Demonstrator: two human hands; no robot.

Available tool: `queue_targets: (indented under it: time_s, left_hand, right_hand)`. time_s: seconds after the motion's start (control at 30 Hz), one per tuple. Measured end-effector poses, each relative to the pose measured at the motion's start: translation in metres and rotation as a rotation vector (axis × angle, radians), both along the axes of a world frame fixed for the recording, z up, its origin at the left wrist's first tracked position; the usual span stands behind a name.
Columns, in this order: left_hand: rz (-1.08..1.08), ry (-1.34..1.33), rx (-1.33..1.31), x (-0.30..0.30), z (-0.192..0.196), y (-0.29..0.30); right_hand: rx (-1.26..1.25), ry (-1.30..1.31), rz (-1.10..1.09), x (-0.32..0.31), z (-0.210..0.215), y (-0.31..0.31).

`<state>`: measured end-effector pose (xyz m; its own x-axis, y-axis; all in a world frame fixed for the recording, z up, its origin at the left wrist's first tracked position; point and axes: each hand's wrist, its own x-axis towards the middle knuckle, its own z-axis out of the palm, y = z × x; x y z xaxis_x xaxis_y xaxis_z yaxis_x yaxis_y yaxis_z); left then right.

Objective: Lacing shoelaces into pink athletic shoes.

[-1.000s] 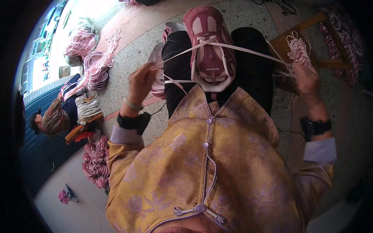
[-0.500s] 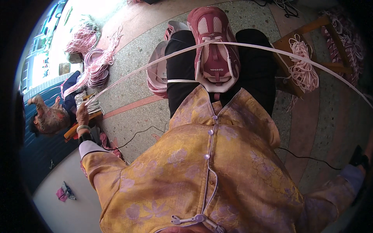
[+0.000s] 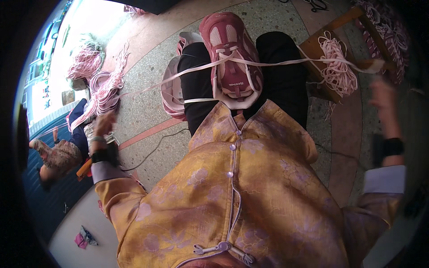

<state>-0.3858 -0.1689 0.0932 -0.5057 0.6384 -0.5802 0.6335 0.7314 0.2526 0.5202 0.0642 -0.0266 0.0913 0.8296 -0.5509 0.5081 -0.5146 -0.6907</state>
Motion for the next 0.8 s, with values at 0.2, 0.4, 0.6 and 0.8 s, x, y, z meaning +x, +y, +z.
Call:
queue_targets:
  time_s: [0.2,0.4,0.6,0.8]
  left_hand:
    - [-0.618,-0.597,0.142,0.243,-0.051,0.093]
    - [-0.932,-0.380,0.620,0.352,-0.052,0.131]
    - [-1.038,0.097,0.633,0.377,-0.067,0.158]
    - [-0.783,-0.043,0.702,0.371,-0.069,0.166]
  right_hand:
    - [-0.366,0.749,0.162,-0.276,0.041,-0.074]
    - [0.434,0.640,0.287,-0.332,0.008,-0.060]
    - [0.447,0.676,0.152,-0.353,0.008,-0.030]
    - [0.371,0.791,0.009,-0.364,0.011,-0.023]
